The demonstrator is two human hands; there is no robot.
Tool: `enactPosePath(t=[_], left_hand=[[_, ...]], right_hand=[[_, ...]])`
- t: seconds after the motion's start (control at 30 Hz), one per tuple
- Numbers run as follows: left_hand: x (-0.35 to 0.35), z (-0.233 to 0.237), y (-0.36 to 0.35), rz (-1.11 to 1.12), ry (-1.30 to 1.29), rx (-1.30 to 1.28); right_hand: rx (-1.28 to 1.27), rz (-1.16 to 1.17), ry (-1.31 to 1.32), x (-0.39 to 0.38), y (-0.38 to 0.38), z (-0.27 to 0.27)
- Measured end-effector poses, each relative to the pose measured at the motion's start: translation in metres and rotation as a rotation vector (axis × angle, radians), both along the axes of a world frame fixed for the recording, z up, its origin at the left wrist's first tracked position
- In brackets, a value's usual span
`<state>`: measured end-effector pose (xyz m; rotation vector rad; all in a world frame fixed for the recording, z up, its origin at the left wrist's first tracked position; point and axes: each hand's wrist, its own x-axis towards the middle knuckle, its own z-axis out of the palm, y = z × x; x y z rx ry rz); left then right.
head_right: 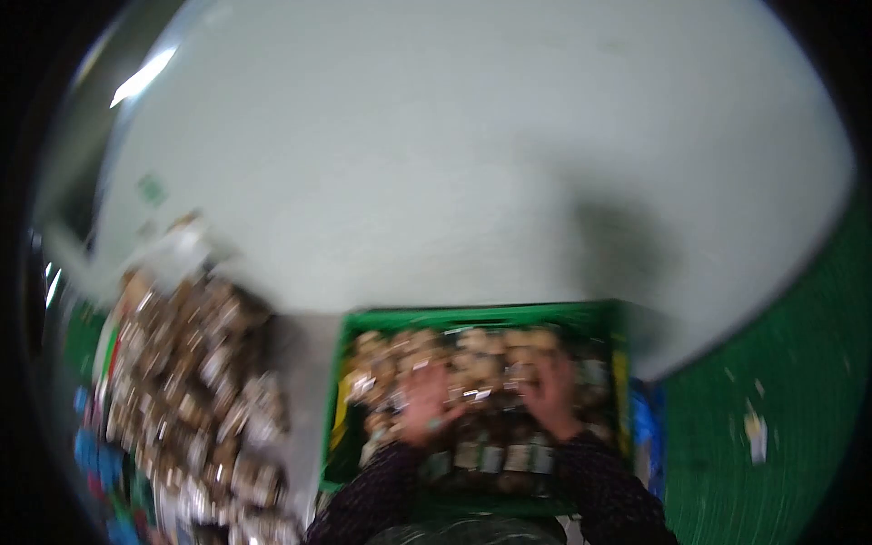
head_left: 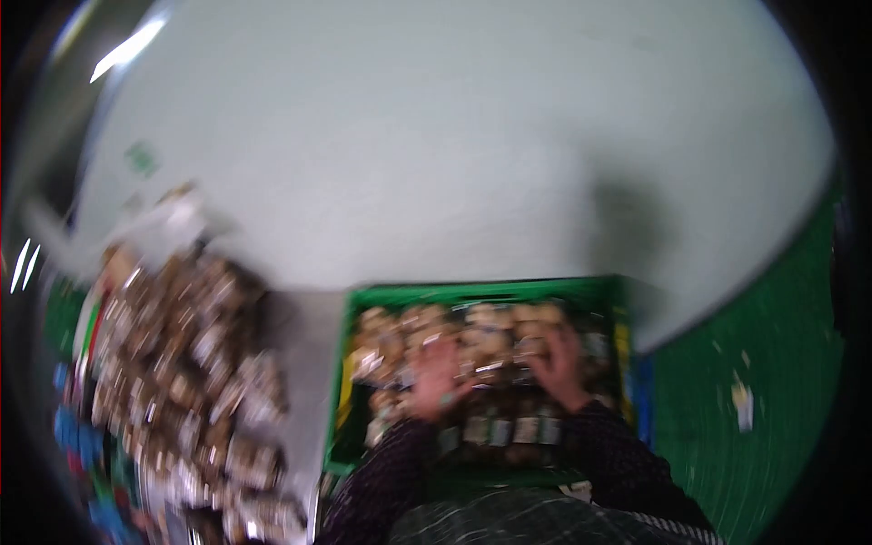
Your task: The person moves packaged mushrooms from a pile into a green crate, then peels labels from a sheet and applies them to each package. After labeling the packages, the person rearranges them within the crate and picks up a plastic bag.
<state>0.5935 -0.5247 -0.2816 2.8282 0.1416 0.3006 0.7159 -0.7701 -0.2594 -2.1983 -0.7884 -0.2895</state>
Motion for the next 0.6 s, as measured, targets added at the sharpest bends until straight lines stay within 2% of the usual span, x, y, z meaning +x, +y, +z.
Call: enactPosePath(t=[0.03, 0.07, 0.1, 0.13, 0.17, 0.2, 0.27, 0.3, 0.33, 0.37, 0.4, 0.43, 0.47, 0.5, 0.53, 0.6], left_hand=[[-0.001, 0.009, -0.006, 0.017, 0.016, -0.031], [0.000, 0.004, -0.004, -0.043, -0.027, -0.069], [-0.001, -0.010, -0.004, 0.014, -0.085, -0.046], [-0.002, -0.014, -0.001, -0.035, -0.246, -0.116], [-0.019, 0.021, 0.004, 0.021, -0.143, -0.071], [-0.023, 0.058, 0.009, 0.045, -0.043, -0.050], [-0.069, 0.096, 0.046, 0.279, -0.275, -0.035], [-0.103, 0.113, 0.065, 0.482, -0.324, -0.055], [-0.141, 0.106, 0.089, 0.746, -0.383, 0.070], [-0.184, 0.098, 0.120, 0.852, -0.381, 0.152], [-0.229, 0.096, 0.139, 1.001, -0.330, 0.133], [-0.273, 0.083, 0.152, 1.120, -0.156, 0.148], [-0.306, 0.066, 0.160, 1.200, 0.037, 0.286], [-0.333, 0.055, 0.164, 1.182, 0.282, 0.289], [-0.351, 0.055, 0.162, 1.149, 0.481, 0.336], [-0.374, 0.051, 0.174, 1.072, 0.478, 0.401]], right_hand=[[-0.283, -0.034, -0.259, 0.020, -0.015, -0.100], [-0.216, -0.013, -0.059, 0.021, -0.015, -0.099], [-0.081, 0.108, -0.074, 0.028, -0.016, -0.104], [0.018, 0.096, 0.339, 0.009, -0.001, -0.030], [-0.161, -0.032, 0.147, 0.019, -0.014, -0.059], [-0.244, -0.118, -0.231, 0.028, -0.026, -0.077], [-0.432, -0.142, -0.093, 0.019, -0.036, -0.035], [-0.348, -0.108, -0.124, 0.022, -0.040, -0.031], [-0.268, -0.089, -0.155, 0.016, -0.045, -0.024], [-0.178, -0.080, -0.171, 0.017, -0.046, -0.020], [-0.227, -0.091, -0.306, 0.007, -0.040, 0.000], [-0.268, -0.110, -0.440, -0.014, -0.025, 0.030], [-0.304, -0.130, -0.575, -0.032, -0.008, 0.057], [-0.377, -0.164, -0.632, -0.046, 0.005, 0.073], [-0.315, -0.065, -0.453, -0.044, 0.007, 0.059], [-0.194, 0.124, -0.102, -0.033, 0.005, 0.013]])
